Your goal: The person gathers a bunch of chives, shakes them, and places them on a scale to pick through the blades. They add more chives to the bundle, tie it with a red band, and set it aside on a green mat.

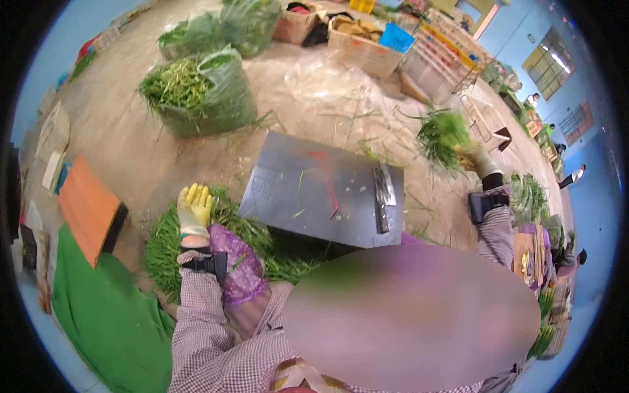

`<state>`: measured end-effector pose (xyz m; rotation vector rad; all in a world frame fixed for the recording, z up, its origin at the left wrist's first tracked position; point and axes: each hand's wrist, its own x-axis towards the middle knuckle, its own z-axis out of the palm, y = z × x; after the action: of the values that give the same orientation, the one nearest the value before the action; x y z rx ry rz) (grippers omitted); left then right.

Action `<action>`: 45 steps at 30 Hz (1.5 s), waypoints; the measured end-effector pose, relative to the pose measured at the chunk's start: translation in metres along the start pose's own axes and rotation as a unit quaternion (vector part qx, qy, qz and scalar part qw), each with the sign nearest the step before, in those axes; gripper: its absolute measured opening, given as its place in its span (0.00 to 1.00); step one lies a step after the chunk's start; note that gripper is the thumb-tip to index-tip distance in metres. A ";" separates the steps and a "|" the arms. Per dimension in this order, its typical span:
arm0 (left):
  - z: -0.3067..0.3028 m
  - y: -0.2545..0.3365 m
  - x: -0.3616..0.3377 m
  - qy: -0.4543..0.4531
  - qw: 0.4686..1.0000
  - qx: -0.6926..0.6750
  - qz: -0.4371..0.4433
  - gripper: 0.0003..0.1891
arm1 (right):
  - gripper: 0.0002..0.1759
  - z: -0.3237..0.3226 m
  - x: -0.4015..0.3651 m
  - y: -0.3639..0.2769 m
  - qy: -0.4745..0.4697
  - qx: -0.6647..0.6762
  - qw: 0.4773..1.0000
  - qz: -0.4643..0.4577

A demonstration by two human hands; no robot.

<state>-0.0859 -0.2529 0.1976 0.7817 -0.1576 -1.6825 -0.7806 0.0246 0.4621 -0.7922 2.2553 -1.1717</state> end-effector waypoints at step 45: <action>0.060 -0.248 -0.058 -0.467 0.390 0.714 0.346 0.22 | 0.15 0.185 -0.157 0.030 -0.176 0.475 0.860 -0.066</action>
<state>-0.3198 -0.1490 0.1429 0.5453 -2.6099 -0.5143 -0.5577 0.0406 0.3632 -0.6525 1.0943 -1.7818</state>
